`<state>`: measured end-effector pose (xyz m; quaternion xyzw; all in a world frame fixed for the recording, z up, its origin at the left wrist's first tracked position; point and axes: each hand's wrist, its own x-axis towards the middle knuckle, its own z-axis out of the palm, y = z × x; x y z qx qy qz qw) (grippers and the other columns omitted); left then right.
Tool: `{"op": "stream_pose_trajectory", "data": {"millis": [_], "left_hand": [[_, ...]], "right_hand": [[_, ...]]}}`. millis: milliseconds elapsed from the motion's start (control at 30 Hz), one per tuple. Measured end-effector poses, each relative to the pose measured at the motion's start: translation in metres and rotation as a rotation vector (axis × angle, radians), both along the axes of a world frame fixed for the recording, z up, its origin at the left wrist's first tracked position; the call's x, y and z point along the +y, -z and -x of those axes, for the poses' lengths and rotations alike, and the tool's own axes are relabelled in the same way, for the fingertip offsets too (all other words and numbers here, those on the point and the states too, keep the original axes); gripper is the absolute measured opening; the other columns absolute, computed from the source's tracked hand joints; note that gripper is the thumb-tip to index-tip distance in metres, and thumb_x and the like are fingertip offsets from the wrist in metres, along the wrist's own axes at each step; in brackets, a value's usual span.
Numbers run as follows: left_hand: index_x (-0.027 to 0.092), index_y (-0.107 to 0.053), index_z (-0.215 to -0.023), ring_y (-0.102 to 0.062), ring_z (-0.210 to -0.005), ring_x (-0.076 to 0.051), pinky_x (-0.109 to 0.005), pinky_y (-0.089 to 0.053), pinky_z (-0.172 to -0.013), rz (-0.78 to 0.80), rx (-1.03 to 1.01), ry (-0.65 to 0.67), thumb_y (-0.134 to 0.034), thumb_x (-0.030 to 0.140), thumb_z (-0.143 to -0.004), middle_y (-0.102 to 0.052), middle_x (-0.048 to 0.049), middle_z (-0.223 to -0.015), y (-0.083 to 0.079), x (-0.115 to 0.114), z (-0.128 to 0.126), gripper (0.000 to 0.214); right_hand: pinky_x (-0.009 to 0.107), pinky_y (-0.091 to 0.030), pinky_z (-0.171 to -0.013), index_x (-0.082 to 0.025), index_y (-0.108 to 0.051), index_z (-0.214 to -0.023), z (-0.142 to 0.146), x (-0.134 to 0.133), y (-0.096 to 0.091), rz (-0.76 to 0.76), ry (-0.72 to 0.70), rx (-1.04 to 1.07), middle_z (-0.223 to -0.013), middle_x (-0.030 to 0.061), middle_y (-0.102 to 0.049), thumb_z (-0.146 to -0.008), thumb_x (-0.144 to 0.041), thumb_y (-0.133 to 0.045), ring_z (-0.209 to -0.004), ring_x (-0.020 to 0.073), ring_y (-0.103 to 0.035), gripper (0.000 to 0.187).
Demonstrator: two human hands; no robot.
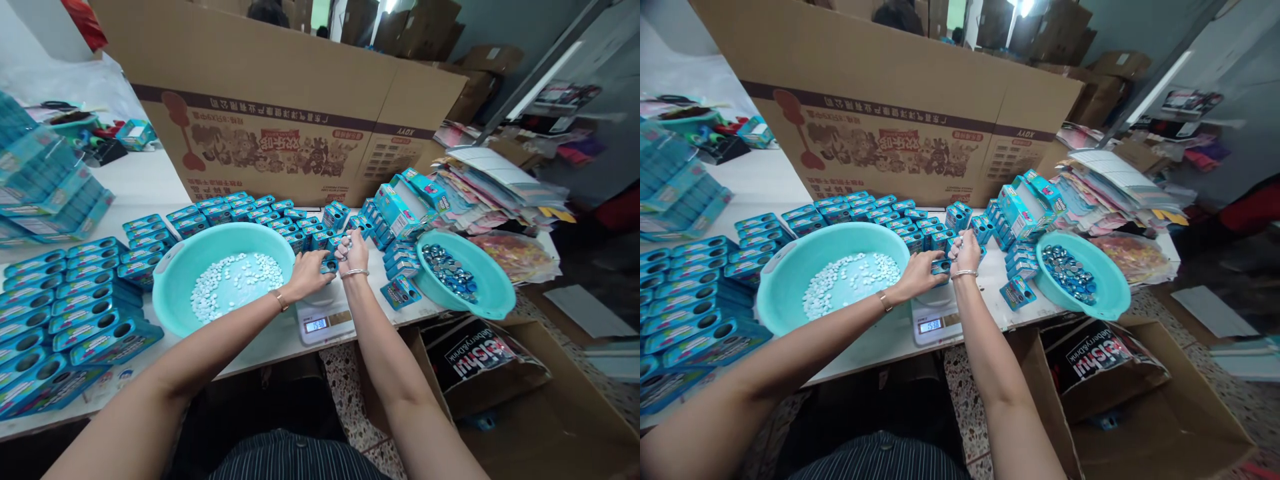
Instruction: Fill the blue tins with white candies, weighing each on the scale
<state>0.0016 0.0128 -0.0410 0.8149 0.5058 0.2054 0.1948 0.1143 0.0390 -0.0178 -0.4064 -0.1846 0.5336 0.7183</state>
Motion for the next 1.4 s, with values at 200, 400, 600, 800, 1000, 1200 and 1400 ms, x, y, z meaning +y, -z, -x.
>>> {"op": "stream_pose_trajectory", "data": {"millis": [200, 400, 600, 800, 1000, 1200, 1400], "left_hand": [[0.018, -0.052, -0.124, -0.055, -0.112, -0.029, -0.046, -0.036, -0.100, -0.050, 0.092, 0.001, -0.061, 0.038, -0.078, -0.062, -0.0097, -0.120, 0.003, -0.001, 0.002, 0.051], [0.018, -0.059, -0.109, -0.056, -0.104, -0.028, -0.057, -0.021, -0.108, -0.198, 0.219, 0.161, -0.057, 0.032, -0.081, -0.066, -0.0094, -0.105, -0.002, -0.002, -0.018, 0.032], [0.021, -0.054, -0.116, -0.049, -0.111, -0.028, -0.061, -0.009, -0.111, -0.329, 0.158, 0.249, -0.056, 0.031, -0.082, -0.064, -0.0091, -0.107, -0.006, 0.014, -0.082, 0.035], [0.014, -0.052, -0.121, -0.040, -0.125, -0.033, -0.062, -0.009, -0.111, -0.326, 0.290, 0.172, -0.052, 0.012, -0.077, -0.058, -0.0157, -0.118, 0.014, 0.025, -0.117, 0.045], [0.018, -0.023, -0.144, -0.017, -0.141, -0.032, -0.057, -0.014, -0.111, -0.405, 0.219, 0.591, -0.053, 0.010, -0.073, -0.029, -0.0152, -0.151, 0.026, -0.010, -0.160, 0.078], [0.015, -0.054, -0.116, -0.048, -0.115, -0.028, -0.061, -0.015, -0.110, -0.368, 0.303, 0.676, -0.044, 0.007, -0.081, -0.060, -0.0129, -0.114, 0.025, -0.025, -0.187, 0.038], [0.019, -0.062, -0.099, -0.050, -0.105, -0.029, -0.064, -0.010, -0.110, -0.368, 0.173, 0.422, -0.059, 0.046, -0.079, -0.063, -0.0094, -0.098, -0.018, -0.027, -0.109, 0.034]], "right_hand": [[0.013, -0.018, -0.028, -0.021, -0.042, -0.074, -0.020, -0.004, -0.006, -0.005, -0.055, 0.138, -0.048, -0.0123, -0.032, -0.085, -0.052, -0.053, -0.031, 0.0026, -0.024, 0.034], [0.012, -0.020, -0.028, -0.021, -0.043, -0.072, -0.084, -0.043, -0.001, -0.102, 0.074, 0.288, -0.047, -0.0115, -0.035, -0.094, -0.041, -0.042, -0.030, 0.0032, -0.026, 0.029], [0.013, -0.024, -0.029, -0.021, -0.045, -0.072, -0.123, -0.097, 0.022, -0.191, 0.141, 0.280, -0.048, -0.0111, -0.038, -0.087, -0.039, -0.057, -0.032, 0.0034, -0.031, 0.026], [0.014, -0.028, -0.030, -0.020, -0.049, -0.073, -0.158, -0.144, 0.025, -0.247, 0.293, 0.321, -0.049, -0.0100, -0.041, -0.086, -0.034, -0.059, -0.034, 0.0037, -0.033, 0.021], [0.014, -0.027, -0.031, -0.020, -0.047, -0.071, -0.177, -0.164, 0.021, -0.259, 0.350, 0.232, -0.049, -0.0100, -0.038, -0.083, -0.035, -0.062, -0.034, 0.0036, -0.032, 0.024], [0.014, -0.027, -0.031, -0.020, -0.049, -0.071, -0.169, -0.165, 0.017, -0.248, 0.357, 0.250, -0.049, -0.0096, -0.039, -0.083, -0.033, -0.061, -0.033, 0.0029, -0.032, 0.022], [0.014, -0.027, -0.031, -0.019, -0.048, -0.069, -0.176, -0.174, 0.020, -0.250, 0.359, 0.314, -0.049, -0.0087, -0.039, -0.086, -0.032, -0.056, -0.034, 0.0034, -0.033, 0.023]]}}
